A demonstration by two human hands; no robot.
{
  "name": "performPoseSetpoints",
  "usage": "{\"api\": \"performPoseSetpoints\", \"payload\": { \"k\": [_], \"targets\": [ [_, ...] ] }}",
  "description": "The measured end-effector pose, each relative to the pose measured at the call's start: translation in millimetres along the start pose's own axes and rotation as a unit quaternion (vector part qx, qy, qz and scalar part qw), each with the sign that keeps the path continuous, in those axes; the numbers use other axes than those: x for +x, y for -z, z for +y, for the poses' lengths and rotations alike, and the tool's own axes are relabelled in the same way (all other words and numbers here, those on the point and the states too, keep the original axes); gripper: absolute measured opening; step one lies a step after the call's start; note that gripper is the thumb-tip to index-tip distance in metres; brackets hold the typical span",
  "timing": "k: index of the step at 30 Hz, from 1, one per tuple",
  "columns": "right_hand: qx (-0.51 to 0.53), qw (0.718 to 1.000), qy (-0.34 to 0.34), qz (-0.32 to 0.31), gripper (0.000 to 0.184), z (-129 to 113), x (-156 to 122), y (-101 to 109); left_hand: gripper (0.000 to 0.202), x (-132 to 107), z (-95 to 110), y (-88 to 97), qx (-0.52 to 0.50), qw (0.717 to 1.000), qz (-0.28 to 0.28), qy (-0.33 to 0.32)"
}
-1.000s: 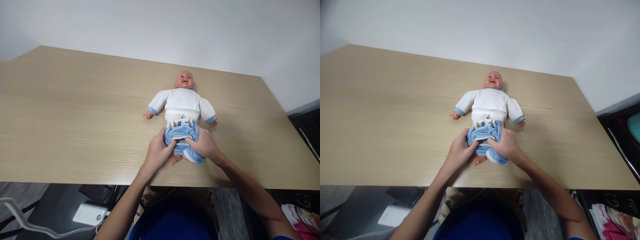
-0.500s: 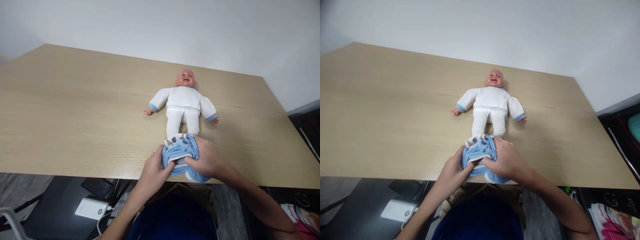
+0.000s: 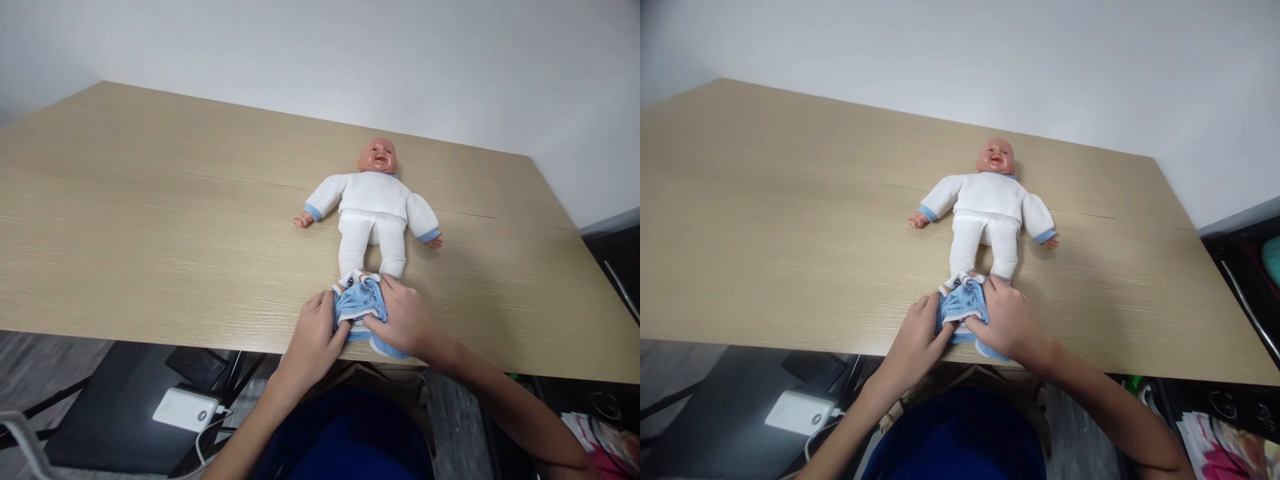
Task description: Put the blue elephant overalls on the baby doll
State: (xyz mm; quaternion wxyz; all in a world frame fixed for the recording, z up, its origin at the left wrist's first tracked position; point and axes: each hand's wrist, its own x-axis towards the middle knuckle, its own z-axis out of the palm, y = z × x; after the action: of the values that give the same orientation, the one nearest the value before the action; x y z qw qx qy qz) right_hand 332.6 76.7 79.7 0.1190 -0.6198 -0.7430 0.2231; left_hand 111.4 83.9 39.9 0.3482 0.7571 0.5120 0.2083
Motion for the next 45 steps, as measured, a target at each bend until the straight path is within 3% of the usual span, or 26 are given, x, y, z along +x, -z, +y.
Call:
{"api": "performPoseSetpoints", "payload": {
  "k": [5,9,12,15,20,24,27,32,35,39,43,45],
  "targets": [
    [0.126,0.992,-0.011,0.014,0.043,2,2,6,0.026,-2,-2,-1.2,-0.167,0.985,0.009,0.047],
    [0.210,0.977,-0.034,0.010,0.040,4,7,15,0.035,-1,-6,-2.6,-0.254,0.966,0.048,0.032],
    [0.244,0.969,-0.032,0.003,0.039,7,15,18,0.037,5,-9,-1.1,-0.233,0.970,0.071,0.017],
    [0.266,0.964,-0.008,0.020,0.035,12,25,19,0.039,11,-10,1.7,-0.231,0.971,0.057,0.018],
    [0.265,0.960,0.076,0.050,0.051,28,42,29,0.036,24,-10,7.5,-0.267,0.962,0.060,0.005],
    [0.295,0.951,0.094,-0.011,0.065,46,51,34,0.031,41,-13,16.0,-0.272,0.961,0.041,0.002],
    [0.325,0.940,0.093,-0.047,0.077,58,51,31,0.029,52,-15,24.8,-0.258,0.965,0.027,-0.040],
    [0.353,0.931,0.088,-0.010,0.075,73,47,19,0.028,60,-13,41.3,-0.245,0.968,-0.035,-0.044],
    [0.392,0.917,0.074,0.020,0.064,80,45,12,0.038,61,-13,49.8,-0.244,0.967,-0.065,-0.035],
    [0.461,0.887,0.027,0.021,0.059,87,46,3,0.060,69,-16,55.6,-0.235,0.966,-0.080,-0.072],
    [0.511,0.858,-0.048,0.029,0.052,88,48,-2,0.062,90,-2,58.0,-0.160,0.984,0.018,-0.075],
    [0.531,0.841,-0.082,0.056,0.048,85,49,-3,0.056,104,13,62.0,-0.099,0.988,0.035,-0.116]
  ]
}}
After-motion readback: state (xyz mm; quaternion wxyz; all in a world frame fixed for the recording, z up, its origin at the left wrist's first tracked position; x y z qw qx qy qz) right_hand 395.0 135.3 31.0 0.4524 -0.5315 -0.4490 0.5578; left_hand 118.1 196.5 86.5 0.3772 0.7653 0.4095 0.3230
